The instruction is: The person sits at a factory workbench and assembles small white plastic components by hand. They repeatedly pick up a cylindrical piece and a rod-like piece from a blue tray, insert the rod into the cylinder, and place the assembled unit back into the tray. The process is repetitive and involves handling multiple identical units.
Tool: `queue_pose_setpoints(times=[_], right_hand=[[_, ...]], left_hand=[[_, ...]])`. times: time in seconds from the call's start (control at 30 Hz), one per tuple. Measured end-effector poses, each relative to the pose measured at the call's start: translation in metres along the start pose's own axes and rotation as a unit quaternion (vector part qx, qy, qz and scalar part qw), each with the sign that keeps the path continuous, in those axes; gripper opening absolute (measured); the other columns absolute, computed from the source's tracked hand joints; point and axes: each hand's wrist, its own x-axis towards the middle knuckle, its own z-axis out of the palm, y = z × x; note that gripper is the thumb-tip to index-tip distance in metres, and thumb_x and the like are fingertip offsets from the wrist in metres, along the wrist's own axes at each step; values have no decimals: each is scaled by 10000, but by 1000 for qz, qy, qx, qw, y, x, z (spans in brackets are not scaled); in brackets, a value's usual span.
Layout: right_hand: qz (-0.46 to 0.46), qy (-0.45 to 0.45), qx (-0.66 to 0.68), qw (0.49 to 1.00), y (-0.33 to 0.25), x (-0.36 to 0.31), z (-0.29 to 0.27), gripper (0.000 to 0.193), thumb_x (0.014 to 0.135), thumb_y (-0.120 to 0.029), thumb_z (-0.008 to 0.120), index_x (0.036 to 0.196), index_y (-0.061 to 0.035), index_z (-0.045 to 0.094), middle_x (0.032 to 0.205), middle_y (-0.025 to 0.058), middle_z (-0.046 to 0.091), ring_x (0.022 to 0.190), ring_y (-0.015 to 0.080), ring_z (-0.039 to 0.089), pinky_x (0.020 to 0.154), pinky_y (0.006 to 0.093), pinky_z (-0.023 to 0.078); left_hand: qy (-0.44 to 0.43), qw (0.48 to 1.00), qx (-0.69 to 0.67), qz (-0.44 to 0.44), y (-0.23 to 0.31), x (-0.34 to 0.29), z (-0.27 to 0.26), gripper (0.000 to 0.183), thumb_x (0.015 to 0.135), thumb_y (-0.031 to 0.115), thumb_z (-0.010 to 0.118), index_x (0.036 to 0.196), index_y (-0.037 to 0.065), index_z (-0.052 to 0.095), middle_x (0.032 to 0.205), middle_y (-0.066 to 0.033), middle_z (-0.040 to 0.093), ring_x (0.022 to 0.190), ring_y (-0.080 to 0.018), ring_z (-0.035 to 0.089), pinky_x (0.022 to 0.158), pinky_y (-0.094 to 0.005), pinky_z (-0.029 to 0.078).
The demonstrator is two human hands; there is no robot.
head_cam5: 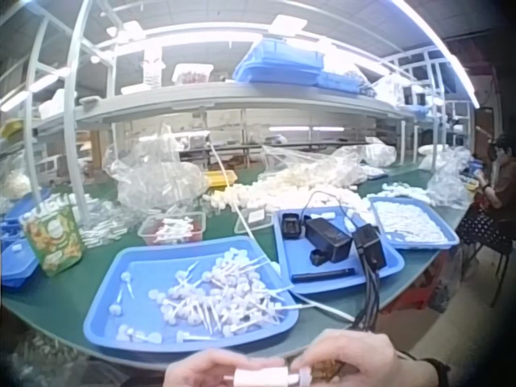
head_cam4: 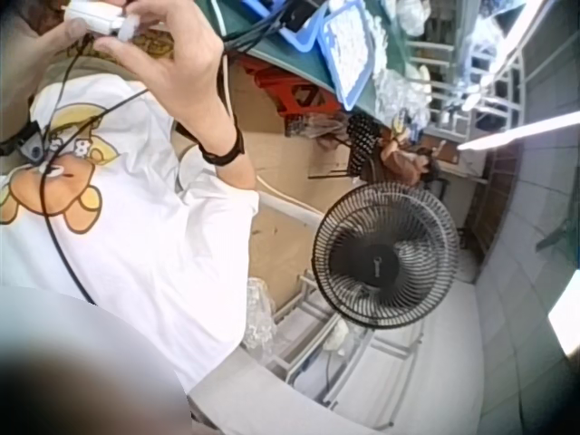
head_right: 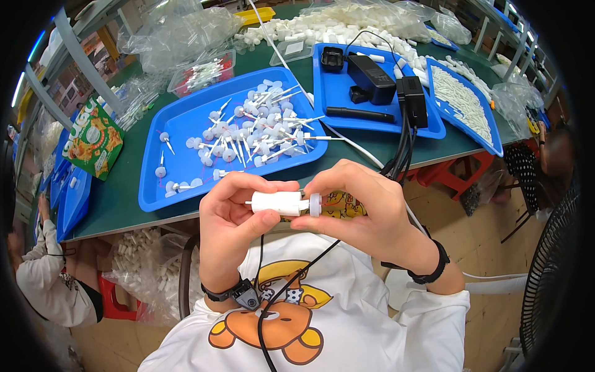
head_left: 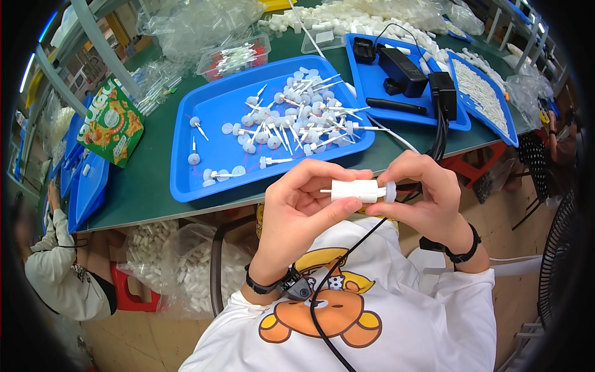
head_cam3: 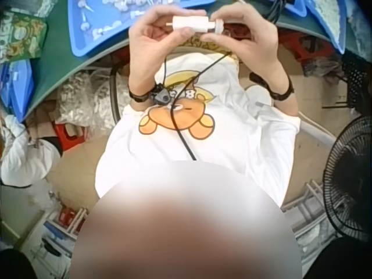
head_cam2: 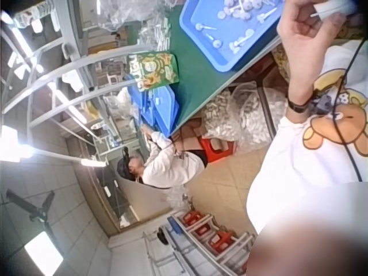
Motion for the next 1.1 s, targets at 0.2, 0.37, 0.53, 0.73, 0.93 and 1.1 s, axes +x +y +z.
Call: queue_pose_setpoints(times=[0.2,0.37,0.53,0.73,0.93,1.1], right_hand=[[1,-15,-1,1000,-4,2,-3,377,621,-124,819,907,-22,595,782,62,607,643,152,586,575,240,475],[-3,-29,-5,1000,-9,5,-6,356,660,-95,787,951,-10,600,798,72,613,662,146,601,590,238,485],[33,-12,50,998,-7,0,-3,338,683,-62,763,970,2,597,833,88,628,707,150,627,624,238,502],[27,-12,46,998,-7,-1,-1,351,673,-43,763,982,-2,601,821,80,629,688,147,615,608,243,498],[-57,-4,-1,998,-10,4,3,386,623,-11,777,985,-13,642,844,84,618,686,150,586,561,242,481],[-59,12,-5,998,-13,3,3,389,616,-10,779,986,-18,660,884,101,610,707,166,592,559,246,484]], left_hand=[[7,1000,-7,29,-4,1,1,234,804,-59,606,1018,-28,516,1095,-206,587,983,-212,602,814,-306,526],[14,997,-1,79,-9,2,-2,225,796,-74,604,1001,-15,531,1099,-198,583,995,-200,591,835,-305,509],[8,997,9,81,-8,1,-1,213,789,-88,599,986,-26,547,1095,-194,586,999,-196,586,837,-299,500],[21,998,11,63,-9,0,-2,234,770,-94,605,994,-44,554,1114,-201,576,993,-192,585,830,-300,505],[35,997,22,61,-8,0,0,272,751,-115,591,1018,-70,565,1127,-203,570,989,-188,585,818,-290,515],[38,998,18,47,-7,-1,3,297,744,-125,591,1037,-78,572,1142,-202,564,997,-192,583,826,-294,515]])
